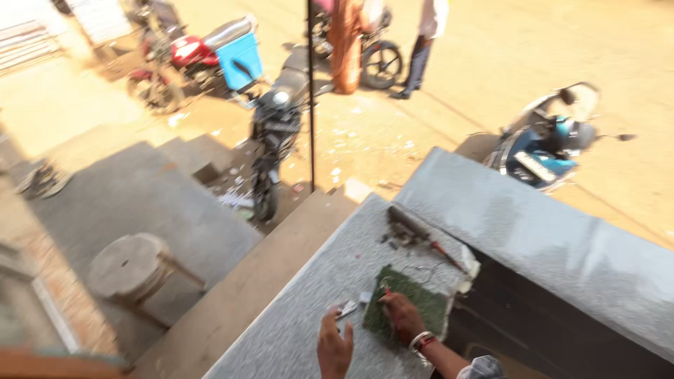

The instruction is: The person holds a green circuit board and uses a multimeter to test various points on it. They move the probes across different areas of the board while seated on the floor.

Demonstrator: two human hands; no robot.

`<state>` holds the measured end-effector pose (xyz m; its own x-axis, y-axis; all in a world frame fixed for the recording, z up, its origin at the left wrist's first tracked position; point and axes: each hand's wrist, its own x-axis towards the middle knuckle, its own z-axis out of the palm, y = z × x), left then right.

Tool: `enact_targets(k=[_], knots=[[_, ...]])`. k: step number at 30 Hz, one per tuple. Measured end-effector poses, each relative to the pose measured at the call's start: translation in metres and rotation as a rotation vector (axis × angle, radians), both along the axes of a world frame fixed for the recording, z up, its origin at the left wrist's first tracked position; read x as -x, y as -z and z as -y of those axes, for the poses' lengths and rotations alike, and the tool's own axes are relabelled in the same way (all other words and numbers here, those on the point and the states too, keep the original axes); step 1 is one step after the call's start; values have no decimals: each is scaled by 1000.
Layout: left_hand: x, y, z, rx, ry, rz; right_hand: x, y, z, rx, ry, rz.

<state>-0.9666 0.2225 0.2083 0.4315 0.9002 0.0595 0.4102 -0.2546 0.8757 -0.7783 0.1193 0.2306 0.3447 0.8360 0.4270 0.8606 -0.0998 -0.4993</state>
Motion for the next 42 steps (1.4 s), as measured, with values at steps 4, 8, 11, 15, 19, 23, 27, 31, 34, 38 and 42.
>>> enact_targets(k=[4,8,11,15,19,23,27,31,34,38,42], knots=[[-64,26,41,-143,262,-200,-32,15,4,101,-138,-73],[-105,67,62,-210,274,-237,-83,58,8,32,-244,-13],[-135,96,85,-317,139,-263,-117,96,13,-7,-352,-26],[-171,121,112,-432,-87,-299,-144,125,23,-59,-433,-4],[-187,142,125,-420,-225,-339,-157,142,30,-49,-480,-121],[-190,165,135,-438,-284,-306,-171,165,33,-80,-558,-122],[-194,177,147,-391,-304,-320,-180,169,41,-96,-648,-232],[-200,176,159,-526,-379,-324,-180,153,52,-209,-785,-506],[-202,174,170,-699,-492,-265,-182,151,57,-332,-822,-504],[-203,172,183,-846,-456,-292,-189,162,71,-147,-806,-620],[-206,172,185,-883,-394,-272,-193,166,76,-223,-893,-537]])
